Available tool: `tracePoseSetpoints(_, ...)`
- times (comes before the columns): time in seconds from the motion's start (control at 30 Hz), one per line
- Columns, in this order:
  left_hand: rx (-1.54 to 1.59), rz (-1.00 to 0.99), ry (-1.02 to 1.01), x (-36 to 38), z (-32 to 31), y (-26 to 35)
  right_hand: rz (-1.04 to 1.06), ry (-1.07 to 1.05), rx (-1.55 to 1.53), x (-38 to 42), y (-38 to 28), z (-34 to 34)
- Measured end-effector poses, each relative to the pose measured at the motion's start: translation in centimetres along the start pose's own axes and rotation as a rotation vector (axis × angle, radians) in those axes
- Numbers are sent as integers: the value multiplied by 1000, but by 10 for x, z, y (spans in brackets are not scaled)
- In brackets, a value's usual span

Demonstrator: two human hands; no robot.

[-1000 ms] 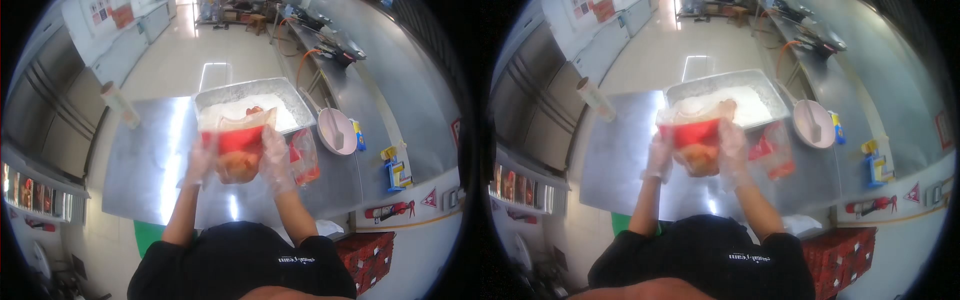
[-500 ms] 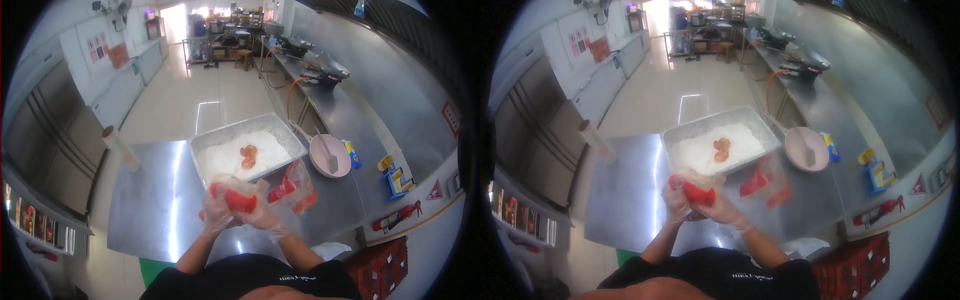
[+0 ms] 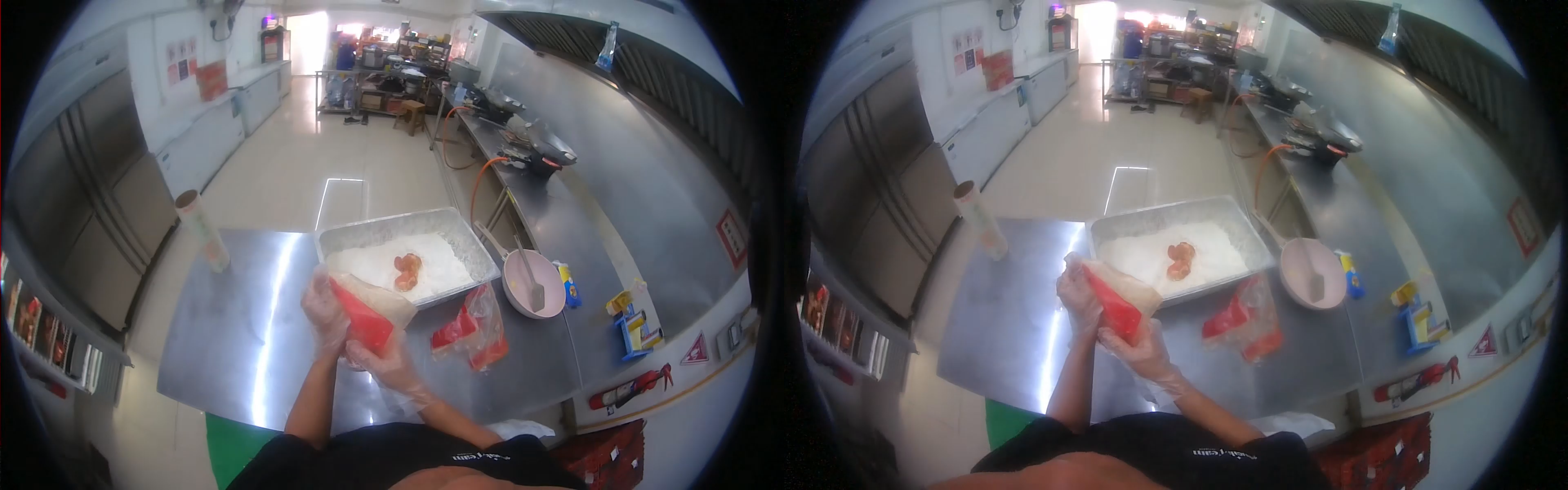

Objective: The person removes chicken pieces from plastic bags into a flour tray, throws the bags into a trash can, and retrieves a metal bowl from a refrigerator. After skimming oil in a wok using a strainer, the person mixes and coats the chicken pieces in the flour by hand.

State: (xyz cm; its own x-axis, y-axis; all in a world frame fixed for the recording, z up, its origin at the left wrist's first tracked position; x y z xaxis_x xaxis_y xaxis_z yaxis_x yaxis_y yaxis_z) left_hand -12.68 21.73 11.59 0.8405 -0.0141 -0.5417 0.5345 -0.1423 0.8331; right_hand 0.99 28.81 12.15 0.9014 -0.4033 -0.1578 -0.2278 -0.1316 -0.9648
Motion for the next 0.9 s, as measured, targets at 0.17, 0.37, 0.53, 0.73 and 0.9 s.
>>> tracePoseSetpoints(0.17, 226, 173, 25, 5, -1, 10, -131, -54, 95, -8, -3, 8)
tracePoseSetpoints(0.37, 181, 117, -165, 21, -26, 3, -265, 159, 119, 7, -43, 26)
tracePoseSetpoints(0.53, 516, 543, -625, 55, -65, -14, -22, 239, 170, 9, -79, 47)
tracePoseSetpoints(0.73, 746, 601, -1071, 98, -80, 41, -24, 92, 470, 19, -110, 58)
tracePoseSetpoints(0.9, 368, 217, -1615, 108, -78, 54, 376, -109, 905, 38, -129, 44)
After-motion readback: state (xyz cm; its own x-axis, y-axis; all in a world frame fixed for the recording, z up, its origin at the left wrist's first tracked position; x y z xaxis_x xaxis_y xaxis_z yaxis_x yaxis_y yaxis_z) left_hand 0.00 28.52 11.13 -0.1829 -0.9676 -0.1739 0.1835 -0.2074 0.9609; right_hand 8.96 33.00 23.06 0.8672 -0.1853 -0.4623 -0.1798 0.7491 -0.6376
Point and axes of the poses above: each hand's wrist, its own x-axis away from the middle knuckle, its own z-axis out of the back of the hand, y = z × x, the point moved 8 cm from there along -x, towards the middle knuckle, and after that the axes turned 11 degrees about -z, right-handed, at the moved point
